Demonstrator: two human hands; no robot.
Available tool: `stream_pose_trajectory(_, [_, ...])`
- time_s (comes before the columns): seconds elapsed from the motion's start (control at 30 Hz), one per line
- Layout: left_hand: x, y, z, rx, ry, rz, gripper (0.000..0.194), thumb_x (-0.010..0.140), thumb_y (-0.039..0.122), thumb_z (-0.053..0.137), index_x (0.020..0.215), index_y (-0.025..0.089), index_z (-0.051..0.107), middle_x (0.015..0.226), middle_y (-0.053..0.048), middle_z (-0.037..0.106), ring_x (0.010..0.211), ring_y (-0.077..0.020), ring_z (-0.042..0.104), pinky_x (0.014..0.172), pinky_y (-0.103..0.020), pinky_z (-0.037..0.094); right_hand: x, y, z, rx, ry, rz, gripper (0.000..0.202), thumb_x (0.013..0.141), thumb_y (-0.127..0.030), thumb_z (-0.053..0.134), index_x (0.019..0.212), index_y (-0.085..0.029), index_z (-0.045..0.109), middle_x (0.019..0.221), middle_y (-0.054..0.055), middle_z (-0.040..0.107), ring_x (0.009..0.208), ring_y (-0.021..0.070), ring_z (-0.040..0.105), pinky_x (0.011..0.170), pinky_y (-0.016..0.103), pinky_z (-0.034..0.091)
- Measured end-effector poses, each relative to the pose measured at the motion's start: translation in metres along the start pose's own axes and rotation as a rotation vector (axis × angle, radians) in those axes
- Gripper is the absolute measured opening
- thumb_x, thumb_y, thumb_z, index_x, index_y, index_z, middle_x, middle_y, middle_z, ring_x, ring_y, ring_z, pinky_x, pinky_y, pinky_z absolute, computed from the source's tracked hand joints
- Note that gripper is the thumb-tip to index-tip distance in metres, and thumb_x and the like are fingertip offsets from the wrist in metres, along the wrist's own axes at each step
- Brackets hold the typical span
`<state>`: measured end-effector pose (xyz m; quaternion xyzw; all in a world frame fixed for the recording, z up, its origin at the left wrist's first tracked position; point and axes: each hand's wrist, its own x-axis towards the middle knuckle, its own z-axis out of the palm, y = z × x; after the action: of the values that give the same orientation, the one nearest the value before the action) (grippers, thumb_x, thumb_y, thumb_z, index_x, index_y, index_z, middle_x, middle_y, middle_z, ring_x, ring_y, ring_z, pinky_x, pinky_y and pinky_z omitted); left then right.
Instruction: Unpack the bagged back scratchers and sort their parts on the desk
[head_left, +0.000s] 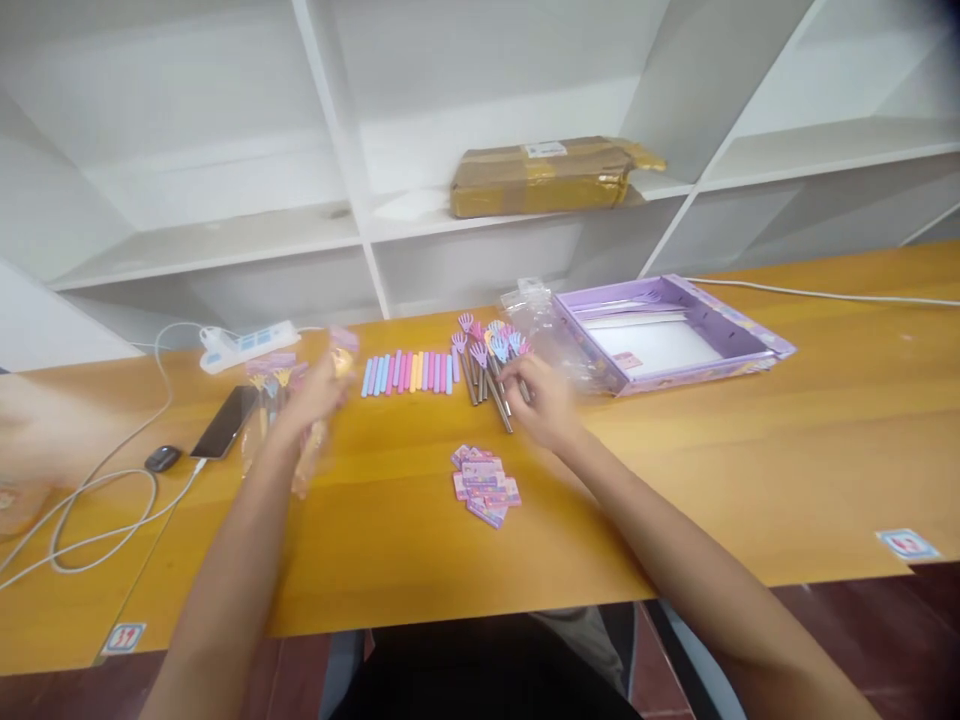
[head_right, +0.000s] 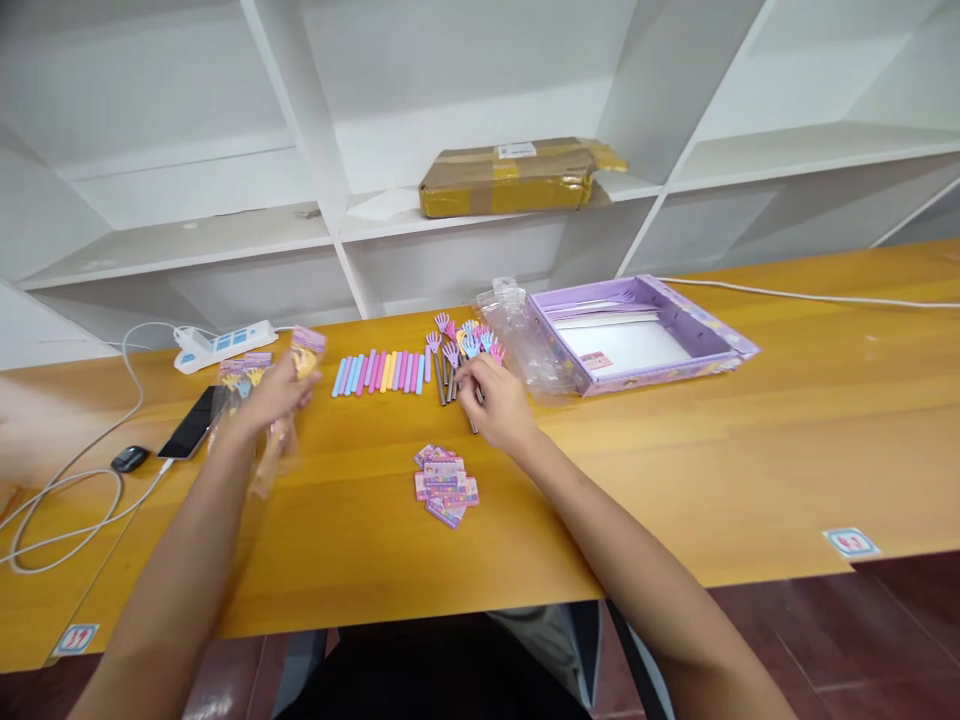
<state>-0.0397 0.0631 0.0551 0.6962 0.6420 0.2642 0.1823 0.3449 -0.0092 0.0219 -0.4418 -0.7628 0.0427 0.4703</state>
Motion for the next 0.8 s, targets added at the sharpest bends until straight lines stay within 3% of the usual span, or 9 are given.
stream_pose_trajectory(0.07, [-0.040,0.035,0.032,-0.254,-0.304,0.030,0.052,0.094,0.048,0.070,0.134,0.017,0.056,0.068,0.004,0.059,0.049,-0.0142,0.054,0.049,-0.025,0.044,-0.008,-0.018,0.007,0.115,-0.074,0.105,0.012,0.101,-0.023,0.057,0.113,-0.023,0.060,0.094,0.004,0.066,0.075,0.0190,0.061,0.070,0.033,0.047])
stream_pose_trajectory(0.13, [-0.082,0.062,0.063,-0.482,-0.517,0.028,0.061,0.097,0.056,0.068,0.141,0.018,0.051,0.058,0.010,0.052,0.042,-0.0110,0.045,0.044,-0.021,0.037,-0.020,-0.033,0.020,0.186,-0.142,0.185,0.028,0.100,-0.032,0.067,0.123,-0.023,0.053,0.091,0.001,0.062,0.066,0.0168,0.056,0.063,0.032,0.045])
stream_pose_trajectory(0.2, [-0.116,0.076,0.085,-0.679,-0.607,0.032,0.061,0.104,0.064,0.054,0.141,0.017,0.048,0.051,0.011,0.049,0.038,-0.0100,0.039,0.041,-0.019,0.033,-0.032,-0.041,0.034,0.239,-0.134,0.229,0.037,0.098,-0.036,0.073,0.123,-0.024,0.049,0.087,-0.001,0.056,0.064,0.0163,0.053,0.060,0.031,0.043])
stream_pose_trajectory(0.27, [-0.136,0.077,0.096,-0.786,-0.653,-0.015,0.062,0.106,0.066,0.048,0.145,0.018,0.045,0.051,0.010,0.054,0.035,-0.0105,0.039,0.038,-0.019,0.034,-0.042,-0.042,0.043,0.298,-0.099,0.226,0.036,0.097,-0.034,0.073,0.120,-0.024,0.046,0.086,-0.003,0.052,0.063,0.0156,0.052,0.058,0.030,0.043])
stream_pose_trajectory(0.4, [-0.148,0.062,0.101,-0.912,-0.787,-0.090,0.067,0.107,0.064,0.051,0.154,0.018,0.040,0.052,0.007,0.061,0.034,-0.0125,0.046,0.037,-0.019,0.039,-0.049,-0.035,0.045,0.299,-0.050,0.092,0.027,0.099,-0.024,0.069,0.114,-0.026,0.046,0.094,-0.001,0.051,0.067,0.0148,0.053,0.061,0.030,0.047])
stream_pose_trajectory(0.53, [-0.152,0.051,0.103,-0.948,-0.906,-0.096,0.066,0.107,0.060,0.053,0.156,0.017,0.042,0.052,0.006,0.061,0.033,-0.0111,0.045,0.037,-0.017,0.038,-0.049,-0.033,0.036,0.143,0.028,-0.072,0.024,0.099,-0.012,0.066,0.112,-0.025,0.052,0.102,0.005,0.053,0.089,0.0212,0.059,0.071,0.034,0.052])
stream_pose_trajectory(0.67, [-0.153,0.049,0.104,-0.948,-0.861,-0.115,0.070,0.107,0.057,0.057,0.162,0.017,0.039,0.050,0.009,0.058,0.034,-0.0098,0.042,0.036,-0.016,0.038,-0.051,-0.033,0.033,0.138,-0.015,-0.123,0.034,0.097,0.003,0.051,0.112,-0.025,0.060,0.112,0.008,0.048,0.100,0.0212,0.059,0.079,0.036,0.055])
stream_pose_trajectory(0.8, [-0.152,0.050,0.103,-0.921,-0.820,-0.115,0.073,0.108,0.055,0.057,0.166,0.017,0.036,0.050,0.009,0.056,0.035,-0.0096,0.042,0.038,-0.016,0.039,-0.053,-0.036,0.033,0.182,-0.053,-0.082,0.036,0.097,0.003,0.048,0.112,-0.026,0.063,0.116,0.008,0.046,0.104,0.0226,0.058,0.084,0.039,0.056])
